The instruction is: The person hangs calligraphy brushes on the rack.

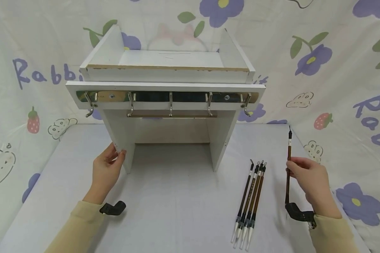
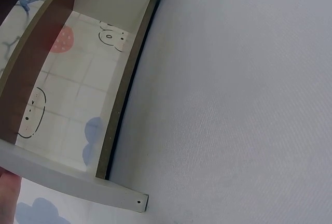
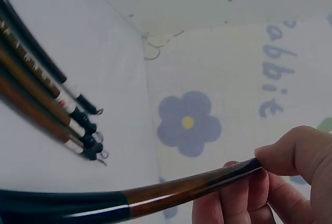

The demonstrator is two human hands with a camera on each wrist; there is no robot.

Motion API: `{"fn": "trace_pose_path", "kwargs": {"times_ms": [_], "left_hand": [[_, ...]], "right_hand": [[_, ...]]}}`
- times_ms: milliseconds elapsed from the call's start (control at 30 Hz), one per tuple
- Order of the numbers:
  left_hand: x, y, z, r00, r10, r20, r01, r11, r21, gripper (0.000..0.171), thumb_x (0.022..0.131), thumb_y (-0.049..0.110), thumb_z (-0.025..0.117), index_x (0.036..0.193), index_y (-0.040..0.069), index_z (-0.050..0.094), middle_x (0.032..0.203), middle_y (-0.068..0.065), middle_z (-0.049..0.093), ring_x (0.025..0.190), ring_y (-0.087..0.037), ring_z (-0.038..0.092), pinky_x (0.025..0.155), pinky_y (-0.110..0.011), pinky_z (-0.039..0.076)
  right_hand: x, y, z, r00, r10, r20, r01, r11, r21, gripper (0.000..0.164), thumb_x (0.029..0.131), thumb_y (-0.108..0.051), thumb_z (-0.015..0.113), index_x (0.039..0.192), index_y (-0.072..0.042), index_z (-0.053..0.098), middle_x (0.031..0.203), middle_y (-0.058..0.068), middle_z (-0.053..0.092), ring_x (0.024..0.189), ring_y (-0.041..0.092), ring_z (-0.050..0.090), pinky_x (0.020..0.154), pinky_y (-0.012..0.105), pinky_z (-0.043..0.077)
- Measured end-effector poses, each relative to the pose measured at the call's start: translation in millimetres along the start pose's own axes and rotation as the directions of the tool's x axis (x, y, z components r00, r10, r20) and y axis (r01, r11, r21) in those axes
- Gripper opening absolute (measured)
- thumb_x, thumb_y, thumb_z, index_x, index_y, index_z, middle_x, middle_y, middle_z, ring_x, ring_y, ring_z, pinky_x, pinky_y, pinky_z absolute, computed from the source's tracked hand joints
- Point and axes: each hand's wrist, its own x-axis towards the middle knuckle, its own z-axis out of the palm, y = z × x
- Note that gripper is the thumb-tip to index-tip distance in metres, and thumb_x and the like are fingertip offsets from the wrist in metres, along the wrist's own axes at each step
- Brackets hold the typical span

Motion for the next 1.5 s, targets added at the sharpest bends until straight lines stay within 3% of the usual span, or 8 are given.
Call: {"fn": "trace_pose_path", "kwargs": {"times_ms": [167, 367, 500, 633, 833, 1100, 1267, 1500], "left_hand": [[0.3, -1.4, 0.1, 1.0, 0.003, -0.001, -0.003, 1.0, -0.008, 0.047, 0.094, 0.02, 0.064, 0.14, 0.021, 0.053, 0.126, -0.005, 0.063, 0.11, -0.02, 0.062, 0.083, -0.021, 0.054], [0.3, -1.6, 0.2, 1.0, 0.0, 0.0, 0.0, 1.0, -0.014, 0.047, 0.094, 0.019, 0.064, 0.14, 0.02, 0.053, 0.125, -0.005, 0.063, 0.11, -0.02, 0.062, 0.082, -0.02, 0.053], [-0.4, -1.8, -0.7, 1.0, -0.014, -0.008, 0.014, 0.999, -0.029, 0.046, 0.094, 0.018, 0.065, 0.139, 0.019, 0.055, 0.122, -0.006, 0.065, 0.108, -0.02, 0.063, 0.08, -0.018, 0.053], [-0.7, -3.4, -1.8, 1.0, -0.009, -0.015, 0.008, 1.0, -0.026, 0.045, 0.093, 0.017, 0.065, 0.138, 0.019, 0.056, 0.121, -0.006, 0.066, 0.107, -0.019, 0.063, 0.079, -0.016, 0.053], [0.5, -4.2, -0.4, 1.0, 0.019, -0.002, -0.019, 0.999, -0.036, 0.045, 0.094, 0.017, 0.064, 0.138, 0.019, 0.055, 0.123, -0.007, 0.065, 0.109, -0.022, 0.063, 0.081, -0.017, 0.053], [0.2, -1.1, 0.1, 1.0, 0.003, 0.009, -0.002, 1.0, -0.011, 0.046, 0.094, 0.02, 0.064, 0.139, 0.021, 0.054, 0.124, -0.005, 0.064, 0.11, -0.02, 0.062, 0.082, -0.02, 0.053], [0.6, -2.0, 0.1, 1.0, 0.006, 0.004, -0.006, 1.0, 0.002, 0.045, 0.094, 0.019, 0.064, 0.138, 0.019, 0.055, 0.122, -0.006, 0.065, 0.109, -0.02, 0.063, 0.08, -0.018, 0.053], [0.0, 2.0, -0.9, 1.0, 0.012, 0.009, -0.013, 0.999, 0.032, 0.045, 0.095, 0.022, 0.063, 0.139, 0.02, 0.054, 0.122, -0.005, 0.065, 0.109, -0.02, 0.063, 0.08, -0.017, 0.053]], "right_hand": [[-6.0, -13.9, 6.0, 1.0, -0.002, -0.025, 0.001, 0.998, -0.061, 0.059, 0.093, -0.045, 0.061, 0.13, -0.001, 0.053, 0.097, -0.013, 0.064, 0.086, 0.003, 0.065, 0.077, 0.021, 0.055], [-14.2, -27.8, 16.3, 0.997, -0.047, -0.064, 0.044, 0.998, -0.042, 0.054, 0.093, -0.045, 0.06, 0.13, -0.006, 0.056, 0.108, -0.004, 0.064, 0.09, 0.001, 0.064, 0.097, 0.052, 0.045], [-18.9, -37.0, 23.5, 0.993, -0.09, -0.075, 0.09, 0.996, -0.003, 0.052, 0.093, -0.042, 0.062, 0.13, -0.006, 0.057, 0.109, -0.005, 0.065, 0.093, 0.003, 0.064, 0.095, 0.032, 0.05], [-22.7, -44.7, 29.9, 0.987, -0.143, -0.079, 0.145, 0.989, 0.02, 0.048, 0.092, -0.039, 0.064, 0.127, -0.006, 0.059, 0.109, -0.006, 0.065, 0.094, 0.003, 0.064, 0.081, 0.009, 0.048], [-29.3, -51.7, 37.2, 0.962, -0.251, -0.108, 0.26, 0.963, 0.074, 0.036, 0.092, -0.026, 0.067, 0.12, -0.003, 0.063, 0.104, -0.004, 0.068, 0.093, 0.004, 0.063, 0.079, 0.008, 0.048], [-39.6, -63.3, 45.2, 0.893, -0.436, -0.112, 0.449, 0.884, 0.131, 0.023, 0.091, -0.002, 0.066, 0.113, 0.005, 0.064, 0.1, 0.004, 0.068, 0.089, 0.008, 0.064, 0.079, 0.013, 0.051], [-44.0, -67.8, 47.8, 0.87, -0.481, -0.111, 0.494, 0.846, 0.201, 0.024, 0.088, 0.004, 0.067, 0.112, 0.008, 0.063, 0.099, 0.003, 0.069, 0.089, 0.011, 0.065, 0.078, 0.015, 0.053], [-49.9, -78.8, 53.0, 0.846, -0.522, -0.11, 0.533, 0.832, 0.152, 0.024, 0.085, 0.009, 0.068, 0.109, 0.008, 0.065, 0.095, 0.004, 0.069, 0.085, 0.009, 0.064, 0.072, 0.016, 0.054]]}}
